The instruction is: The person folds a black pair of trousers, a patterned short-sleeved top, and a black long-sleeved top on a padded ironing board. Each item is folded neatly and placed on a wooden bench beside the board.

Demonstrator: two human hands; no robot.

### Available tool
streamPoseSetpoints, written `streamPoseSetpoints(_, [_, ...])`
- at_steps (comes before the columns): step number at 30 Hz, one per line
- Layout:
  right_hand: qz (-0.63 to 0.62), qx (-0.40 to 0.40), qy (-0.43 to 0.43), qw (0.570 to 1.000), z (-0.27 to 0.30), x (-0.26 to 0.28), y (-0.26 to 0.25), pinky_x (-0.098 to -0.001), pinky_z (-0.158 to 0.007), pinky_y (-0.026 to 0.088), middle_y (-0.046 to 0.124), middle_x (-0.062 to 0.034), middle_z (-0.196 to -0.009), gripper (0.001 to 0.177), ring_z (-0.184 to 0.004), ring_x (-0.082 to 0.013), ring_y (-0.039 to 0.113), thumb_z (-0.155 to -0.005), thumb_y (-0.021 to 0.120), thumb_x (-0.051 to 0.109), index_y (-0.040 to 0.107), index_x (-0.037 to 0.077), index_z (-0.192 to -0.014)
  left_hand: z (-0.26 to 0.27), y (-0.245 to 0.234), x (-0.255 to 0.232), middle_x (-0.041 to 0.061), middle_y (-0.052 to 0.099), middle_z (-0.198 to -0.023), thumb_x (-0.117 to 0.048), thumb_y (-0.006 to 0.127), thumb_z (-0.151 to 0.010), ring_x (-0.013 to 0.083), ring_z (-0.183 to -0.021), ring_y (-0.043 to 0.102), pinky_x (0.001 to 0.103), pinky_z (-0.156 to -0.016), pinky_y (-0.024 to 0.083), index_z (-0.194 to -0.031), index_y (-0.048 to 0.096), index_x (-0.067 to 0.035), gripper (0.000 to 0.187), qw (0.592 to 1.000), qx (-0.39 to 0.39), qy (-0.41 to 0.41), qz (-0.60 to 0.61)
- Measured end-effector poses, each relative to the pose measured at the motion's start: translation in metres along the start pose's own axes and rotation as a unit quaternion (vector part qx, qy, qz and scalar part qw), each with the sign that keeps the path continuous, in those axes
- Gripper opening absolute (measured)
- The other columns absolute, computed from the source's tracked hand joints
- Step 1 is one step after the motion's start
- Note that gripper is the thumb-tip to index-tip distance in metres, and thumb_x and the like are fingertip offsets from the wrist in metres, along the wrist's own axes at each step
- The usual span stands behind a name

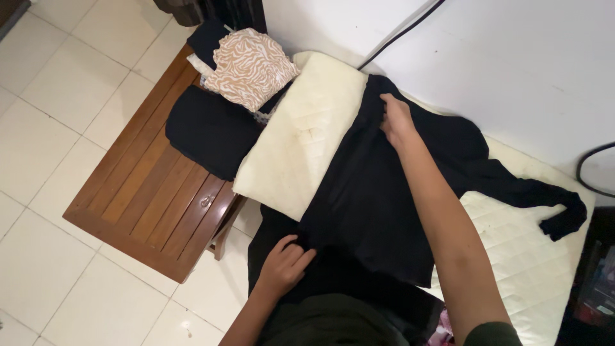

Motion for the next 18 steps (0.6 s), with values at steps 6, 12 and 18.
streamPoseSetpoints(6, [0.018, 0.056, 0.032, 0.998, 0.003, 0.011, 0.015, -0.0359, -0.088, 0.060, 0.074, -0.0094, -0.107, 0.023, -0.099, -0.0212, 0.071, -0.098, 0.064, 0.019, 0.069, 0.001, -0.112, 0.010, -0.003, 0.000, 0.008, 0.059, -0.083, -0.002, 0.073, -0.080, 0.0225, -0.080, 0.063, 0.045, -0.097, 0.056, -0.100, 0.073, -0.002, 0.021, 0.999, -0.029, 0.024, 0.001])
streamPoseSetpoints(12, [0.047, 0.039, 0.027, 0.998, -0.014, 0.013, 0.019, -0.0403, -0.084, 0.058, 0.069, -0.0071, -0.111, 0.024, -0.098, -0.0206, 0.069, -0.101, 0.059, 0.014, 0.059, 0.006, -0.124, 0.011, -0.025, -0.011, 0.007, 0.059, -0.087, -0.003, 0.073, -0.077, 0.0215, -0.084, 0.064, 0.045, -0.092, 0.058, -0.100, 0.077, -0.003, 0.023, 0.992, -0.119, 0.016, -0.030])
streamPoseSetpoints(18, [-0.014, 0.007, 0.050, 0.999, -0.027, -0.006, 0.005, -0.0380, -0.085, 0.060, 0.071, -0.0085, -0.116, 0.035, -0.098, -0.0208, 0.071, -0.104, 0.049, 0.018, 0.055, 0.007, -0.137, 0.002, -0.033, -0.024, 0.014, 0.069, -0.114, -0.006, 0.074, -0.081, 0.0285, -0.105, 0.067, 0.040, -0.089, 0.058, -0.102, 0.077, -0.004, 0.021, 0.989, -0.136, 0.052, -0.031])
Point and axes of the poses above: each hand's wrist, its own z-axis away from the middle knuckle, its own y-axis out of the palm, x = y × z, the point moved 2 cm from there along -z, towards the middle knuckle
